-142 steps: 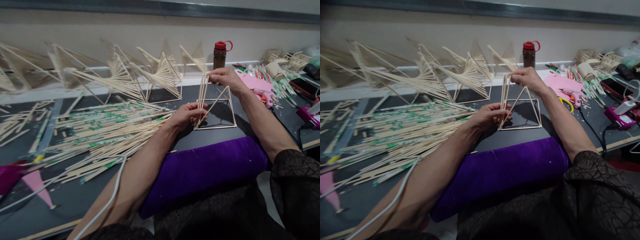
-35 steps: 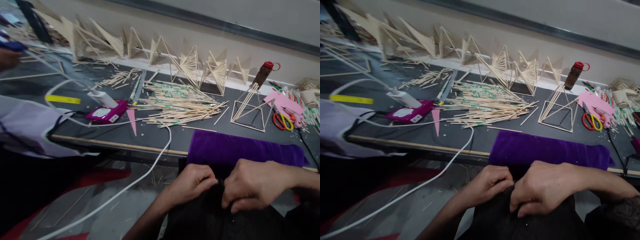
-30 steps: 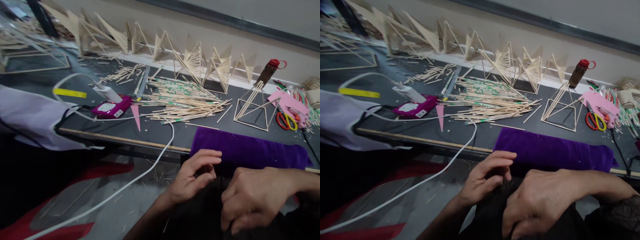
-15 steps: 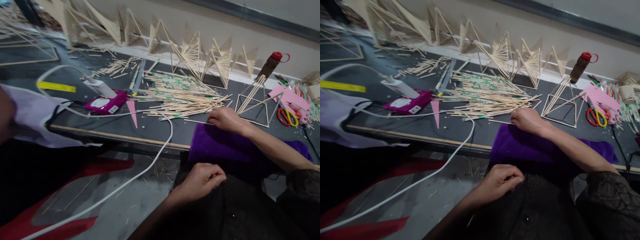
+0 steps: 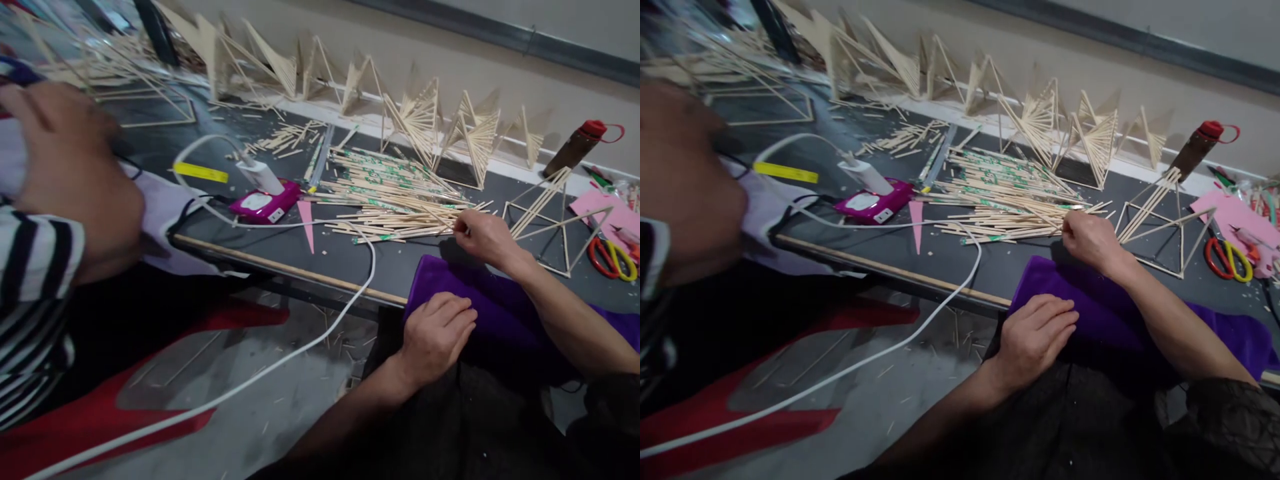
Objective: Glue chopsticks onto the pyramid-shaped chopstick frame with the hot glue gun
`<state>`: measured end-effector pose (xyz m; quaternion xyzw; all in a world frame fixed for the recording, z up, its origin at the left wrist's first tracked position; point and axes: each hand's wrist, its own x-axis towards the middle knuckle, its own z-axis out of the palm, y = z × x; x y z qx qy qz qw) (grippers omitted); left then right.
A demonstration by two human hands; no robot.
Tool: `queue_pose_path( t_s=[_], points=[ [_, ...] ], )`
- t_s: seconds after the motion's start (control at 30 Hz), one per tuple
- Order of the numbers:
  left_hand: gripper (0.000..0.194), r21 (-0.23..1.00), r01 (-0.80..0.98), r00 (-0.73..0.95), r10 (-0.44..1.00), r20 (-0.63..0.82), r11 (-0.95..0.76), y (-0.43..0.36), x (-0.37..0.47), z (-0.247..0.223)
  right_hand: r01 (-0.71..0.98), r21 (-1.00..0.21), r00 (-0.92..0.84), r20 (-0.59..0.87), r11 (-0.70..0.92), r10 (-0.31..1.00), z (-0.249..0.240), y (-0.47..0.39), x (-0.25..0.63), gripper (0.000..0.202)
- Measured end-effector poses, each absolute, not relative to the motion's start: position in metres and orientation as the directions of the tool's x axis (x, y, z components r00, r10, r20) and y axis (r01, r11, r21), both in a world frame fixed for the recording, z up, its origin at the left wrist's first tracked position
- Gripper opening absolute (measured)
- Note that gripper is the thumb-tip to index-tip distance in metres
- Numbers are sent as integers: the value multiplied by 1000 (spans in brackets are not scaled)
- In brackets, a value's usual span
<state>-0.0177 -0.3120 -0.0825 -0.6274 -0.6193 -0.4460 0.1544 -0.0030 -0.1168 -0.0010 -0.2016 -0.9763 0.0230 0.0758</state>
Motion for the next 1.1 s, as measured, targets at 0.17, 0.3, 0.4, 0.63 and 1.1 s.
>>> queue_pose_path(
  t_s=[0.17,0.3,0.4,0.63,1.1],
  points=[
    [11,254,958,-102,677,729,-130,-298,-23,-84,157,-678,-895,209,718,393,-3,-106,0,22],
    [13,254,954,-66,715,696,-159,-288,-30,-82,74,-911,-924,90,406,372,-1,-106,-2,22],
    [17,298,940,-68,768,637,-164,-282,-34,-81,91,-937,-900,68,338,431,4,-103,-3,22],
    [21,466,876,-181,808,561,-127,-272,-78,-61,199,-837,-857,104,510,505,12,-92,8,14],
    [37,-22,922,-374,905,200,386,-224,-130,-40,410,-169,-911,-126,896,393,-5,-103,37,29]
  ],
)
